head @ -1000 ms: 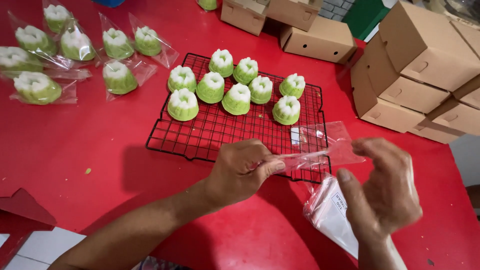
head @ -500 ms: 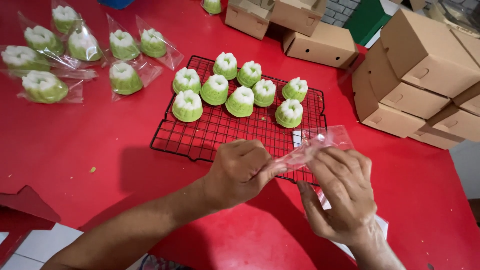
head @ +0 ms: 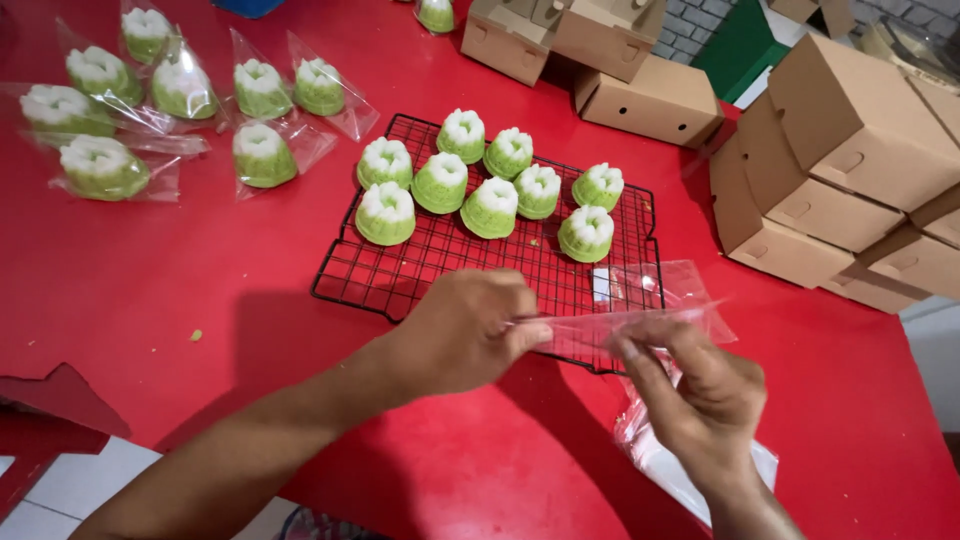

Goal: Placing individual small cakes into clear plastic bags for packaging.

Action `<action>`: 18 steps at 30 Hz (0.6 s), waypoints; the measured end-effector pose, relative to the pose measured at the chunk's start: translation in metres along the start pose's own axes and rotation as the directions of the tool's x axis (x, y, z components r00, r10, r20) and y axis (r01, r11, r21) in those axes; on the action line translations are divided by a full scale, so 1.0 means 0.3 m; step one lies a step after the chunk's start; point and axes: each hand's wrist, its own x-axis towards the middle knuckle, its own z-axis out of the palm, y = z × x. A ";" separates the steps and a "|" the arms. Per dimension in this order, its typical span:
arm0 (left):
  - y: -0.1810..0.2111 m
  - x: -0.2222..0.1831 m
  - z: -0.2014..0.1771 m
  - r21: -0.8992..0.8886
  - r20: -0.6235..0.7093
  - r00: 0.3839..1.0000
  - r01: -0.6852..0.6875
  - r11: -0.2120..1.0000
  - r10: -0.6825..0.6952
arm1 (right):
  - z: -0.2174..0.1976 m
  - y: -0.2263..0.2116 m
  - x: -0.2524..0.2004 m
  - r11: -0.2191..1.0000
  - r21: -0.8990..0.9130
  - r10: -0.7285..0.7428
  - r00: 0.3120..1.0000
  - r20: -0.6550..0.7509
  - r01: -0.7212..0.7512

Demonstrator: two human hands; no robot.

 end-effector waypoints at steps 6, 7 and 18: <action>-0.003 0.029 -0.098 -0.544 -0.136 0.987 -0.143 0.827 0.081 | 0.046 0.038 -0.007 0.832 0.481 0.132 0.940 0.314 -0.278; 0.017 0.028 -0.128 -0.663 -0.040 0.983 0.107 0.741 -0.177 | 0.060 0.036 -0.002 0.589 0.714 0.218 0.925 0.310 -0.378; -0.049 -0.055 -0.029 -0.962 0.090 0.866 0.203 0.183 -0.491 | -0.012 -0.127 0.032 0.726 0.602 0.021 0.884 0.466 -0.334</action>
